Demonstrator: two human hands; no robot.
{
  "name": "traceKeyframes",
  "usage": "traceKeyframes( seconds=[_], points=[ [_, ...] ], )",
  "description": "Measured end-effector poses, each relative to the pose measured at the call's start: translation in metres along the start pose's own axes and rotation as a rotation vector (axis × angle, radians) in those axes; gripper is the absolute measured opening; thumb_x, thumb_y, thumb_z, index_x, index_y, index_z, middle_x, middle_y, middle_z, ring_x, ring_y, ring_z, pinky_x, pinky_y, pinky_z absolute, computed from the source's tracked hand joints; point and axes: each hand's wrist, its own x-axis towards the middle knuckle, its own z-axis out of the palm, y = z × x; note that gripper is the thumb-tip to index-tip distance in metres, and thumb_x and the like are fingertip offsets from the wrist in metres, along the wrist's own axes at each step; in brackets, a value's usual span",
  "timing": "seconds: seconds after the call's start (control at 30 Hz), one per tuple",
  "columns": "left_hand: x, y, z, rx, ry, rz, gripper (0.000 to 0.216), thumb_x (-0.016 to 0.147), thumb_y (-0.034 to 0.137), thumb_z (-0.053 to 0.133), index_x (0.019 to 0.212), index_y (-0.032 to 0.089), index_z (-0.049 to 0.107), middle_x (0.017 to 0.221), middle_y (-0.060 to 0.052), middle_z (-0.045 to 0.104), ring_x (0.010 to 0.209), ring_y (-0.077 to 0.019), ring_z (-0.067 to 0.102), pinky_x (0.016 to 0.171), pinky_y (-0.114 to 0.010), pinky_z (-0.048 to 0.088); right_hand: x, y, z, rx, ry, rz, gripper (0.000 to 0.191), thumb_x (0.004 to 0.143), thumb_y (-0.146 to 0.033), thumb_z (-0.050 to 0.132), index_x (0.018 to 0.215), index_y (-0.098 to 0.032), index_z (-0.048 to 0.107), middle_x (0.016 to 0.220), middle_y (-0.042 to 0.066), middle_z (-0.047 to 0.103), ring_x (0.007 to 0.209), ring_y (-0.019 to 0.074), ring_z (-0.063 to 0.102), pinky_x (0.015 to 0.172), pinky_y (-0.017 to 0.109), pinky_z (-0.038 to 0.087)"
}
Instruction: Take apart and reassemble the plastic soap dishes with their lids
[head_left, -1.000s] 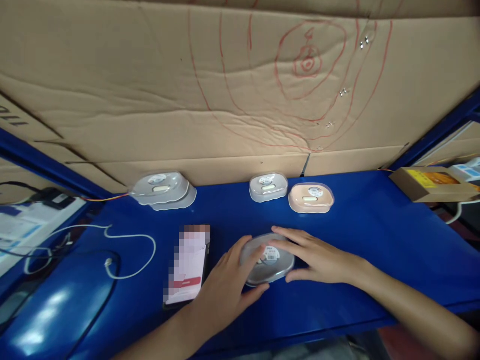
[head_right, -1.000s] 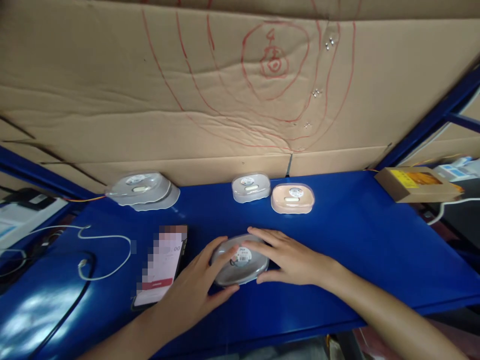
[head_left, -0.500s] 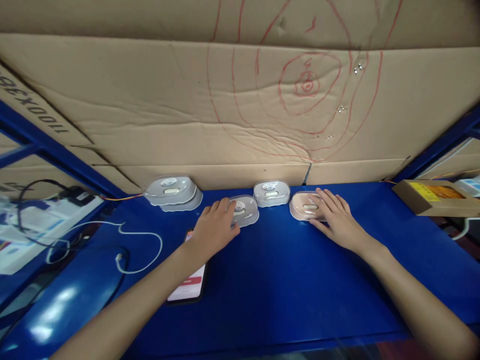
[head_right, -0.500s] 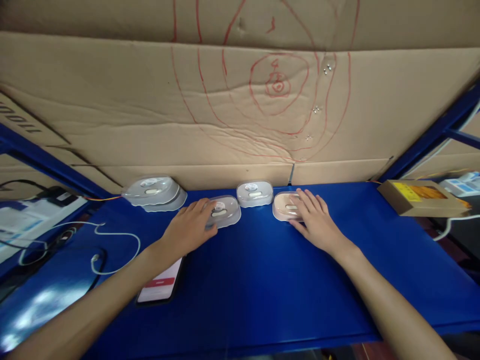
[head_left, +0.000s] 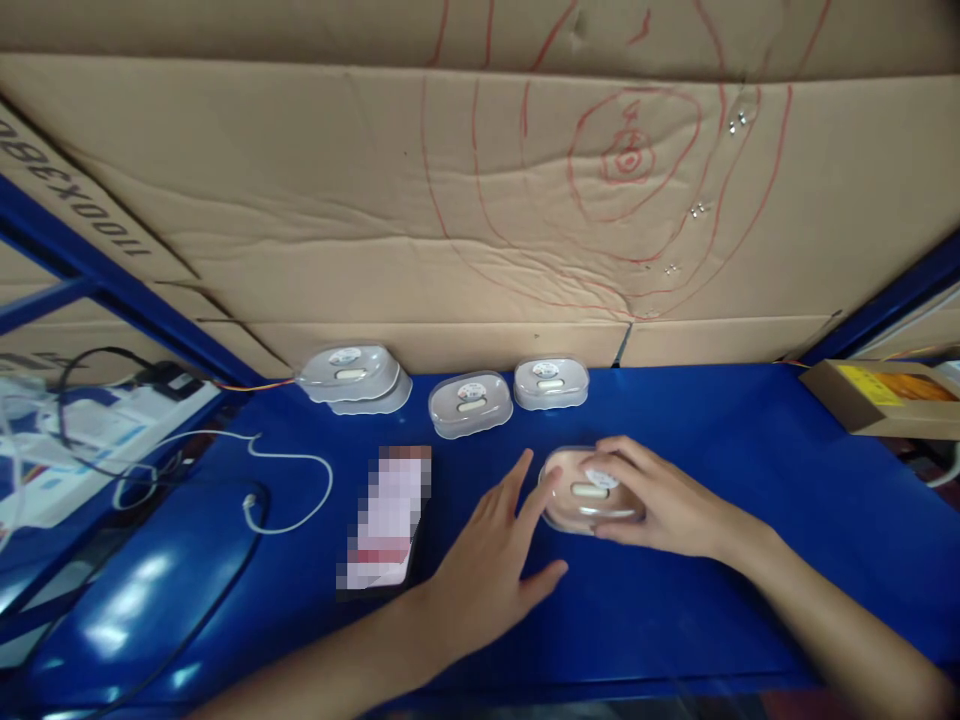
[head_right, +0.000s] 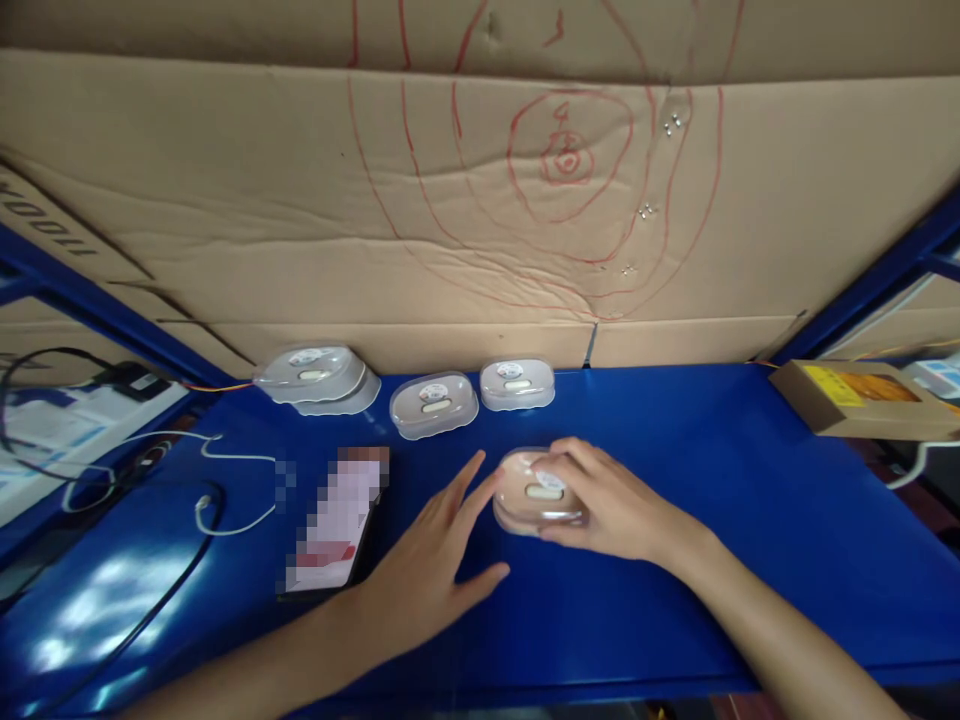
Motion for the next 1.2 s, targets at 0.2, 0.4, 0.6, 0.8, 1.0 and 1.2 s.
traceKeyframes(
  seconds=[0.2, 0.4, 0.6, 0.8, 1.0, 1.2],
  points=[
    [-0.010, -0.020, 0.022, -0.134, 0.068, 0.034, 0.099, 0.093, 0.032, 0.076, 0.165, 0.029, 0.009, 0.167, -0.022, 0.035, 0.153, -0.0390, 0.041, 0.117, -0.061, 0.046, -0.001, -0.015, 0.019, 0.030, -0.050, -0.063, 0.083, 0.081, -0.050, 0.086, 0.152, -0.030, 0.048, 0.161, 0.015, 0.043, 0.145, 0.0373, 0.049, 0.113, 0.053, 0.051],
    [-0.005, -0.028, 0.023, -0.183, 0.073, 0.065, 0.100, 0.087, 0.032, 0.083, 0.161, 0.029, 0.016, 0.157, -0.017, 0.048, 0.143, -0.0361, 0.050, 0.115, -0.057, 0.046, -0.002, -0.017, 0.015, 0.016, -0.042, -0.102, 0.070, 0.088, -0.036, 0.081, 0.150, -0.029, 0.050, 0.162, 0.014, 0.046, 0.149, 0.0337, 0.047, 0.118, 0.050, 0.048],
    [-0.006, -0.023, 0.024, -0.186, 0.075, 0.015, 0.101, 0.086, 0.026, 0.083, 0.161, 0.029, 0.015, 0.157, -0.015, 0.049, 0.142, -0.0349, 0.049, 0.115, -0.056, 0.041, -0.002, -0.012, 0.012, 0.044, -0.026, -0.093, 0.078, 0.085, -0.035, 0.080, 0.154, -0.028, 0.045, 0.159, 0.014, 0.049, 0.147, 0.0320, 0.050, 0.117, 0.047, 0.048],
    [-0.007, -0.025, 0.024, -0.206, 0.055, -0.044, 0.105, 0.085, 0.038, 0.085, 0.163, 0.026, 0.015, 0.162, -0.018, 0.044, 0.143, -0.0391, 0.048, 0.115, -0.059, 0.040, -0.002, -0.005, 0.013, 0.115, -0.026, -0.085, 0.079, 0.086, -0.037, 0.081, 0.154, -0.029, 0.043, 0.157, 0.014, 0.050, 0.145, 0.0309, 0.052, 0.117, 0.044, 0.049],
    [-0.008, -0.025, 0.025, -0.215, 0.015, -0.068, 0.127, 0.074, 0.038, 0.094, 0.166, 0.031, 0.006, 0.164, -0.019, 0.041, 0.141, -0.0415, 0.048, 0.115, -0.064, 0.039, 0.000, 0.002, 0.014, 0.216, 0.006, -0.108, 0.075, 0.089, -0.045, 0.078, 0.152, -0.025, 0.043, 0.153, 0.017, 0.053, 0.142, 0.0317, 0.054, 0.114, 0.045, 0.050],
    [-0.008, -0.023, 0.027, -0.227, 0.010, -0.075, 0.142, 0.068, 0.037, 0.098, 0.166, 0.033, -0.005, 0.165, -0.020, 0.038, 0.141, -0.0438, 0.046, 0.114, -0.067, 0.038, 0.005, 0.009, 0.011, 0.296, 0.036, -0.132, 0.069, 0.092, -0.046, 0.074, 0.151, -0.026, 0.045, 0.146, 0.015, 0.058, 0.132, 0.0302, 0.061, 0.108, 0.045, 0.053]
  ],
)
